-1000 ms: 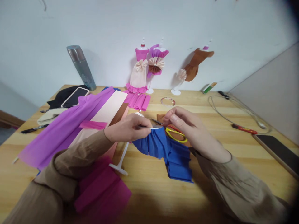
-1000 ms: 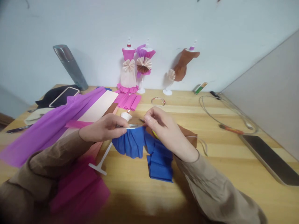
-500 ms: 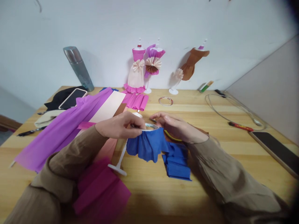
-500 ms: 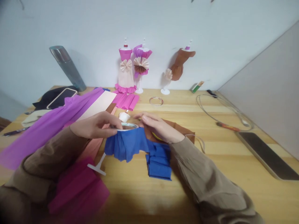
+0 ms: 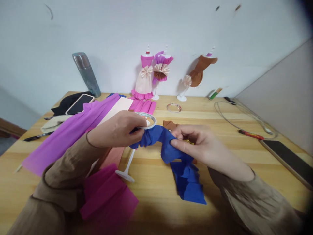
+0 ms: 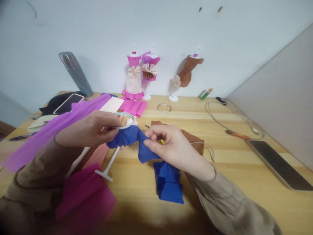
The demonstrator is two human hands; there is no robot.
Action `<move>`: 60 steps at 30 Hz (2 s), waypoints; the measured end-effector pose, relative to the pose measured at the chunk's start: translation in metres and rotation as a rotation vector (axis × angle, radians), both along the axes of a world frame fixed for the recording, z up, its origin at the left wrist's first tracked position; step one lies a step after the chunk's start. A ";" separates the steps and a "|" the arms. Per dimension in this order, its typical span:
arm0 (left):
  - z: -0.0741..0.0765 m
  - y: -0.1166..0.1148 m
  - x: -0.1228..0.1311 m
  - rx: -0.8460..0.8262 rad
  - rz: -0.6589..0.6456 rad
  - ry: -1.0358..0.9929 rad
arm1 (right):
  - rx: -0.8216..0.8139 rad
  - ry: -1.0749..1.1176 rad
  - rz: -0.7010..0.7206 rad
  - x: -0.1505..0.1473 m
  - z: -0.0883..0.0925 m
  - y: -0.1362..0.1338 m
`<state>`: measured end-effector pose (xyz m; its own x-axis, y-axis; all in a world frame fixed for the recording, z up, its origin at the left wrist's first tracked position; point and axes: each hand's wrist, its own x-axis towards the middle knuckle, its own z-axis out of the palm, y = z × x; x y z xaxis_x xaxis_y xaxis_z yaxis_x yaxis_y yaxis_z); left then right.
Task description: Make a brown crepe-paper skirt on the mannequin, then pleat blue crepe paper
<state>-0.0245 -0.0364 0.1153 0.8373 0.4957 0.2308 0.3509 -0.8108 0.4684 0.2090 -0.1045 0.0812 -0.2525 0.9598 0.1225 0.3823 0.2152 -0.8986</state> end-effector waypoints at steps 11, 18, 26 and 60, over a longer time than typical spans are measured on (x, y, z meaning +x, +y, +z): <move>-0.003 0.004 0.002 -0.366 -0.079 -0.305 | 0.169 -0.084 0.204 -0.005 0.029 -0.013; 0.004 0.008 0.014 -0.146 0.025 -0.386 | 0.237 0.014 -0.123 -0.008 0.046 -0.009; 0.007 -0.005 0.025 0.296 0.234 -0.240 | 0.348 0.078 -0.159 -0.017 0.039 0.005; -0.012 -0.035 0.029 0.491 0.418 0.014 | 0.277 -0.052 -0.132 -0.024 -0.003 0.019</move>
